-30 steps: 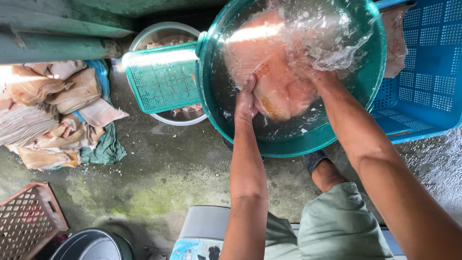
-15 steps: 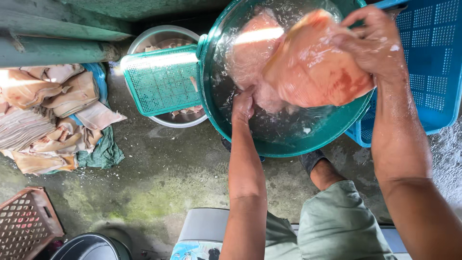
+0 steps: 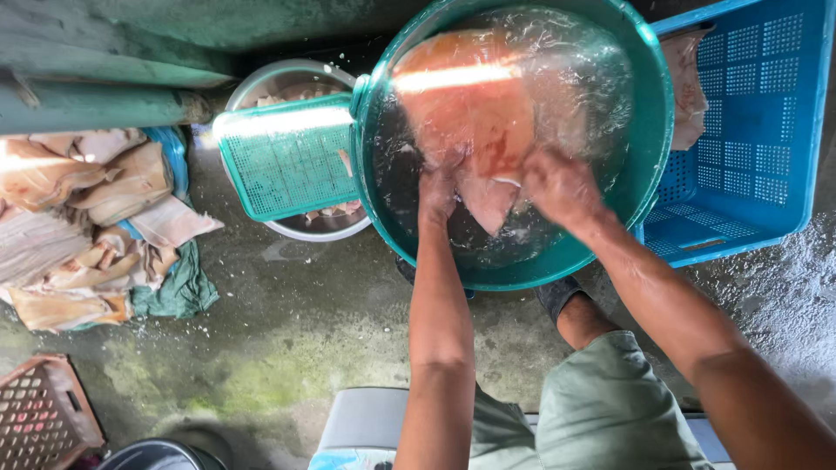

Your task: The person washes large pieces of animal skin in a green tub of water by hand, scrubbing and rinsing each piece before placing it into a blue plastic basket.

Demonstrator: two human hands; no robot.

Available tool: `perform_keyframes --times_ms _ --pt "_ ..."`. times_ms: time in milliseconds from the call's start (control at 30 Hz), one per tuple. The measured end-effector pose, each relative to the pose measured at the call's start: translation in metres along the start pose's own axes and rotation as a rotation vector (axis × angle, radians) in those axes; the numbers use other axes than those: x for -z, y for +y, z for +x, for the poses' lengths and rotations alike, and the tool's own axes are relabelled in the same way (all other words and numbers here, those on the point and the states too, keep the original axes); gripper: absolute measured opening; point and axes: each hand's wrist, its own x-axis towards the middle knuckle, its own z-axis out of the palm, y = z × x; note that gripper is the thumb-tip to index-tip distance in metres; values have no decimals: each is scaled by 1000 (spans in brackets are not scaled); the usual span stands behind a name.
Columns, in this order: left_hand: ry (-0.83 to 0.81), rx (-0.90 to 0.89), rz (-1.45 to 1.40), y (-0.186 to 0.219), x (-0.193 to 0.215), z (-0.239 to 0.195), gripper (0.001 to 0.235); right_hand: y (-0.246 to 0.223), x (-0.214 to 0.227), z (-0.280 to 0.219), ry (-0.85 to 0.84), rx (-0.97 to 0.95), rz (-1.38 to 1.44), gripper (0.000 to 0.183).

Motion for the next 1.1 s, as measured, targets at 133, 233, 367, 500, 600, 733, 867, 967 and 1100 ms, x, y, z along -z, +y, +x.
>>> perform_keyframes --times_ms 133,233,367,500,600,733,867,967,1100 --pt "89 -137 51 17 -17 -9 53 38 -83 14 -375 403 -218 11" --pt "115 -225 143 25 -24 -14 52 58 -117 48 -384 313 -450 13" --pt "146 -251 181 26 -22 -14 51 72 -136 93 -343 240 -562 16" --pt "127 -317 79 32 -21 -13 50 88 -131 119 -323 147 -632 19" --pt "106 -329 -26 39 -18 -19 51 97 -120 139 -317 77 -682 22" --pt "136 -360 34 36 -15 -13 52 100 -114 160 -332 44 -705 25" --pt "224 -355 27 21 -19 1 53 84 -119 154 -390 96 -682 29" --pt "238 -368 82 23 -17 -2 53 59 -98 147 -404 183 -657 31" --pt "212 -295 92 32 -9 -8 52 18 -55 99 -467 299 -597 35"
